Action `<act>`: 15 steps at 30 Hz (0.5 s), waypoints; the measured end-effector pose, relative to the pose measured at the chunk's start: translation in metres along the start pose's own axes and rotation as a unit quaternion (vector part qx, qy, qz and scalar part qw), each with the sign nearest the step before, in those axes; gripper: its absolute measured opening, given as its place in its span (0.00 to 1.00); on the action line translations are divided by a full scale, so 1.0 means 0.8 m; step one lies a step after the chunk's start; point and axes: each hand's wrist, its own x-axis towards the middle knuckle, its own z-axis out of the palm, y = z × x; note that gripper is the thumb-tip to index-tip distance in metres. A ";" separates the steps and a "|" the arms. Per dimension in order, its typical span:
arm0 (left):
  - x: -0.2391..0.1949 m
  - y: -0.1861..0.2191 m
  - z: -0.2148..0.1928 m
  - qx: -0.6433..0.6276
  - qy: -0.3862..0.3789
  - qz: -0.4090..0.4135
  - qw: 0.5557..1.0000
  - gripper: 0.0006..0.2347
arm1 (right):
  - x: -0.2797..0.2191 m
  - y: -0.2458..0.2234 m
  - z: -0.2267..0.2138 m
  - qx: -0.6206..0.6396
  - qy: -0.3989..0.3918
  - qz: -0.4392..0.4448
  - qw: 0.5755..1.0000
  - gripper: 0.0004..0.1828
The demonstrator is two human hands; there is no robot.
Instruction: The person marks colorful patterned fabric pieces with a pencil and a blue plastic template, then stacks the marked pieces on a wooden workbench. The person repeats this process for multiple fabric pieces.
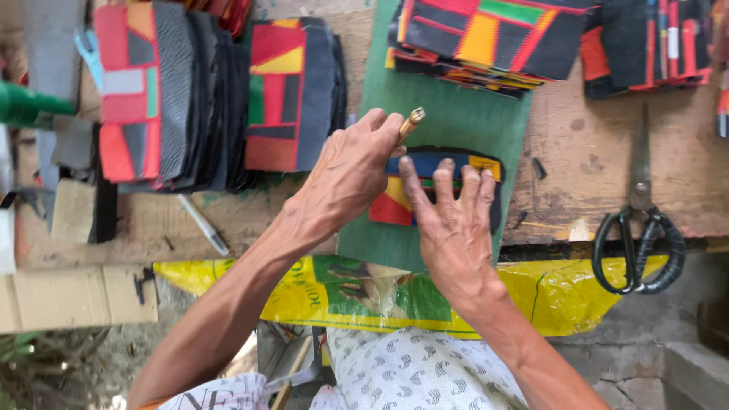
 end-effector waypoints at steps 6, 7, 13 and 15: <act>0.081 0.041 0.068 -0.225 -0.031 0.005 0.974 0.07 | -0.002 0.001 0.019 0.039 -0.055 0.025 0.997 0.28; 0.084 0.040 0.075 -0.240 -0.036 -0.001 0.970 0.08 | -0.002 0.001 0.020 0.024 -0.044 0.015 0.999 0.29; 0.090 0.031 0.098 -0.260 -0.081 -0.025 0.962 0.15 | -0.005 0.001 0.025 0.011 -0.028 0.009 1.000 0.32; 0.093 0.029 0.097 -0.255 -0.075 -0.011 0.964 0.14 | -0.002 0.002 0.026 0.011 -0.023 0.009 1.000 0.32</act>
